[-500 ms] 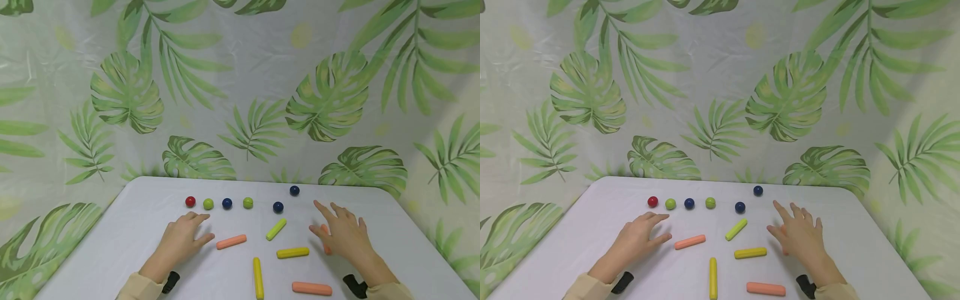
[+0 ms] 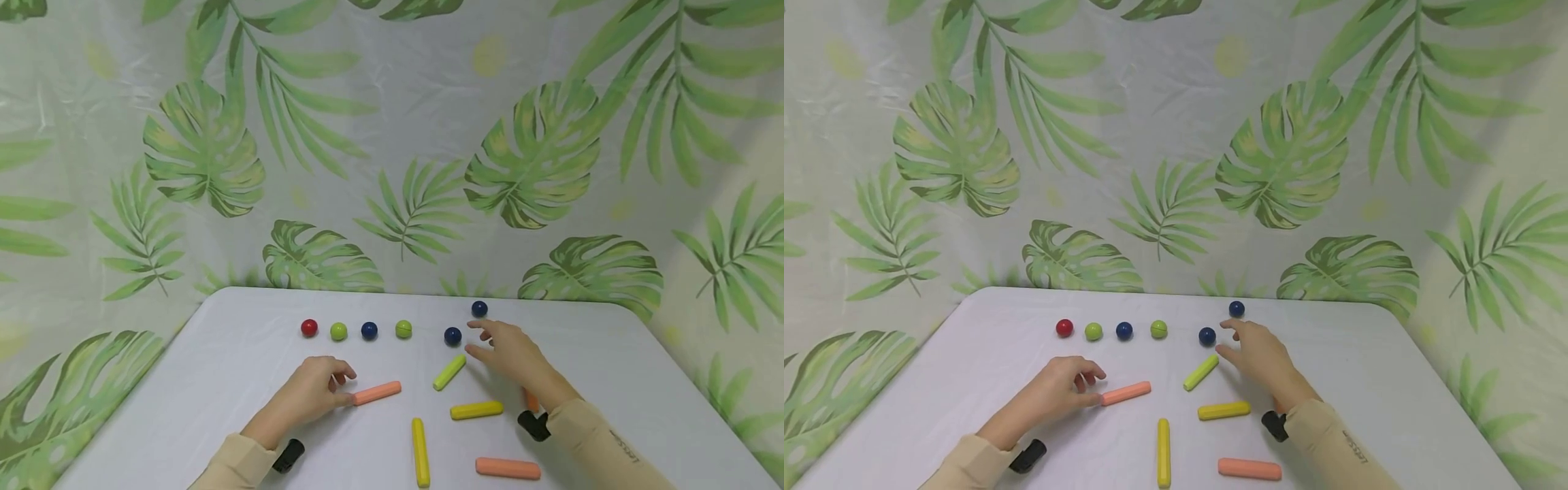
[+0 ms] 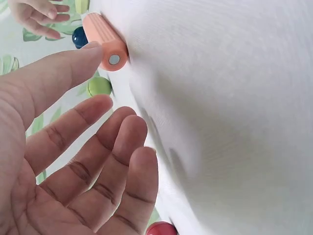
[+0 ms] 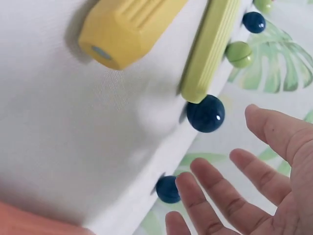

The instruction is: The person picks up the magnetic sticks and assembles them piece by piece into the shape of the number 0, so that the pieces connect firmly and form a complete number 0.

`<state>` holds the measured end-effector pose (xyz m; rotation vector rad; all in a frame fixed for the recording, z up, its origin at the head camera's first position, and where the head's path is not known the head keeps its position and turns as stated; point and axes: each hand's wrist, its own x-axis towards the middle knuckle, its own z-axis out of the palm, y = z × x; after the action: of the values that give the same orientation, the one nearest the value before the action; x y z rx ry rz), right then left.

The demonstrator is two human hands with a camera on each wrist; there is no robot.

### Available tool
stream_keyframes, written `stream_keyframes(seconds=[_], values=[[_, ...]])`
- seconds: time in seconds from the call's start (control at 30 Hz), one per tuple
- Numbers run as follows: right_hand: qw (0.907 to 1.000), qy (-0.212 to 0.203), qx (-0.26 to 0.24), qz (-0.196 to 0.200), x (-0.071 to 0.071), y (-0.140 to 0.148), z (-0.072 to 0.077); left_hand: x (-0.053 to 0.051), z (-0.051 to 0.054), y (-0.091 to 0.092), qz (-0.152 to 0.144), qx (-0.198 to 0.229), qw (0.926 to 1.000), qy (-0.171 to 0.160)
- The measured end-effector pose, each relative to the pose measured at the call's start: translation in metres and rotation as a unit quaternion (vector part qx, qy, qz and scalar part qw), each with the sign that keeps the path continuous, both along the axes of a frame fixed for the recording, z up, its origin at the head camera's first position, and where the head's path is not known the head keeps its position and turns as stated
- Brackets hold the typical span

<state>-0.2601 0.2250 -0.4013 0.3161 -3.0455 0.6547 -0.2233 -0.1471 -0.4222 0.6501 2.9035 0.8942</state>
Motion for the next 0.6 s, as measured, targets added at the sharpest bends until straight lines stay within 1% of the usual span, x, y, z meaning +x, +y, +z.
stream_keyframes(seconds=[0.1,0.2,0.33,0.47,0.6], values=[[0.9999,-0.007,-0.011,0.003,-0.010,-0.007,-0.004,-0.002,-0.003,-0.001,-0.013,0.010,0.9998,-0.011],[0.9998,-0.016,-0.015,0.002,-0.017,-0.011,-0.006,-0.003,-0.006,0.001,-0.024,0.018,0.9993,-0.022],[0.9996,-0.024,-0.016,-0.001,-0.022,-0.016,-0.007,-0.004,-0.008,0.003,-0.034,0.026,0.9985,-0.034],[0.9992,-0.035,-0.018,-0.005,-0.027,-0.022,-0.008,-0.004,-0.009,0.004,-0.039,0.030,0.9983,-0.033],[0.9991,-0.037,-0.017,-0.006,-0.030,-0.025,-0.012,-0.006,-0.011,0.005,-0.042,0.036,0.9978,-0.036]])
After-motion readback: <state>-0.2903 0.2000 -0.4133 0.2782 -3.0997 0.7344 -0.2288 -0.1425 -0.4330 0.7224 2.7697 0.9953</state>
